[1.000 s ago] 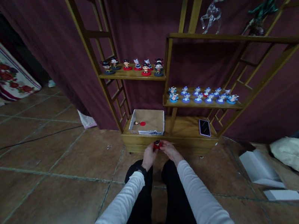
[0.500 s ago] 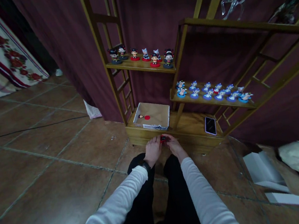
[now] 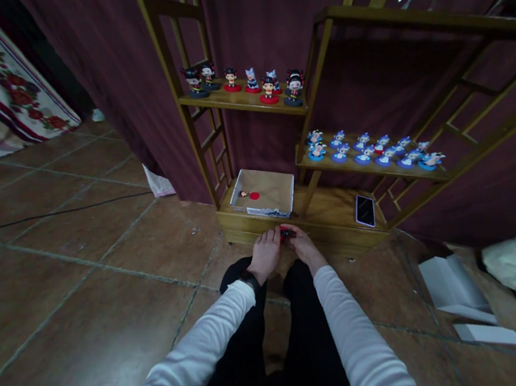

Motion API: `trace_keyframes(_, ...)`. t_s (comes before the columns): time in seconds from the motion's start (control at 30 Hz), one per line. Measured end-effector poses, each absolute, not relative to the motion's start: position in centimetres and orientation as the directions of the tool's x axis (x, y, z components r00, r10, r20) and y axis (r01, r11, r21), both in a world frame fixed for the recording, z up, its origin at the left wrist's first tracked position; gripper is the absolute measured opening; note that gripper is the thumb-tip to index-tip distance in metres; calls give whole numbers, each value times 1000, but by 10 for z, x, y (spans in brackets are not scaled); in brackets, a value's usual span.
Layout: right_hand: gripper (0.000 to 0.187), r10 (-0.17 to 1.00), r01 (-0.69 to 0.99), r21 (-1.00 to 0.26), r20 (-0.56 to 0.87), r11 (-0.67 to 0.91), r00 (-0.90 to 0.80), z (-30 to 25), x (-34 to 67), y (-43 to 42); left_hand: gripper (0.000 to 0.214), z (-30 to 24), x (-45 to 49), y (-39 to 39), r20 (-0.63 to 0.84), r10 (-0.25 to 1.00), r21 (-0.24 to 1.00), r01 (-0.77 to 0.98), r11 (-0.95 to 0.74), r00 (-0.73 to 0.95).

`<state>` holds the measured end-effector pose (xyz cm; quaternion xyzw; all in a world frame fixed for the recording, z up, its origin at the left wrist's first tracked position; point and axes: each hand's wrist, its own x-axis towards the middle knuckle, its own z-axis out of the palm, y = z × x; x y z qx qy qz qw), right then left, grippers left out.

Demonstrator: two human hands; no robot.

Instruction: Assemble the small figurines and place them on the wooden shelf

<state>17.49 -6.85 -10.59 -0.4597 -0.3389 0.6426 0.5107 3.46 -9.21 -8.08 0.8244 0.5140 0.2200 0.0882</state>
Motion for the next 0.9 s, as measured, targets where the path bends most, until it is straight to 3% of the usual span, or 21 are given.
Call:
trace_keyframes(0.17,46,967,-326,-912,-251,-249,-37,-106,175,-69,45,-84,35,-94,275,902,441,790,-426,333)
trace_keyframes(0.3,45,965,-337,-904,-253,-263,-74,-104,174,-70,38,-89,32,-88,217,951,652,692,-309,221)
trace_keyframes(0.4,43,958,-353,-890,-267,-288,-109,-101,173,-72,26,-96,31,-77,127,983,864,472,-175,131)
trace_keyframes(0.5,40,958,-360,-888,-253,-285,-135,-95,171,-76,15,-102,31,-67,-55,994,995,84,48,92)
trace_keyframes(0.6,42,959,-355,-893,-235,-276,-157,-88,167,-79,16,-105,29,-63,-228,969,929,-277,246,95)
trace_keyframes(0.67,45,959,-357,-893,-226,-273,-170,-84,165,-81,19,-105,26,-63,-288,952,860,-407,307,109)
trace_keyframes(0.9,48,963,-408,-875,-206,-260,-172,-79,160,-85,27,-88,13,-70,-398,898,751,-495,437,188)
